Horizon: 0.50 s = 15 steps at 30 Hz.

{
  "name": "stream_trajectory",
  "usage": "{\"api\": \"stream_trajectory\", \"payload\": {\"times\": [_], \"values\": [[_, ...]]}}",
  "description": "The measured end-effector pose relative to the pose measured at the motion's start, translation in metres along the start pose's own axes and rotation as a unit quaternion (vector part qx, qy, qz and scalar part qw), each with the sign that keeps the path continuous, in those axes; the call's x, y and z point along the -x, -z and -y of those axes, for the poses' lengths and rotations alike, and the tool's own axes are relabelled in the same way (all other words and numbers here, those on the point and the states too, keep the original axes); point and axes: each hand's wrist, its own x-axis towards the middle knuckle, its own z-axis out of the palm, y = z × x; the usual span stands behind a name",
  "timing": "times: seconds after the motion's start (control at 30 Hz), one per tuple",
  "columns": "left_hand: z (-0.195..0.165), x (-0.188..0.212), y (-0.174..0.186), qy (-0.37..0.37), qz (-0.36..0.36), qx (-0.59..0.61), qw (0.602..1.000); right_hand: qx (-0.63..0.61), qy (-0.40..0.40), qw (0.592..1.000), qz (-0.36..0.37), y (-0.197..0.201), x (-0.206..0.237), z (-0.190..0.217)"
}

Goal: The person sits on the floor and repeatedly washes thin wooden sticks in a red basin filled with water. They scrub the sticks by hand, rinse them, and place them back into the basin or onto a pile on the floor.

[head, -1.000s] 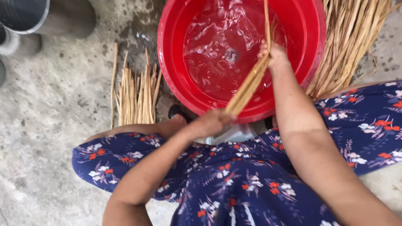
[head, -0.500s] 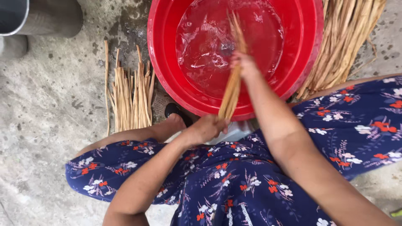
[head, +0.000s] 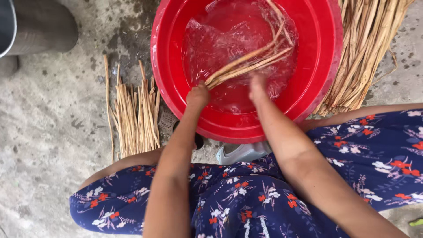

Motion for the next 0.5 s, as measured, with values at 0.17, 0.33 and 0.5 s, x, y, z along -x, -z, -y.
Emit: {"api": "stream_trajectory", "payload": {"times": [0.17,0.33,0.5], "values": [[-0.016,-0.040,-0.042,0.013,0.017,0.013,1.000,0.165,0.022,0.949,0.266,-0.044,0.019,0.004],[-0.004,-0.084,-0.017,-0.039,0.061,0.024,0.997,0.401,0.072,0.909,0.085,-0.024,-0.007,0.052],[-0.002,-0.098,0.005,0.075,-0.097,0.169,0.978,-0.058,0.095,0.992,-0.051,0.008,-0.053,0.057]]}}
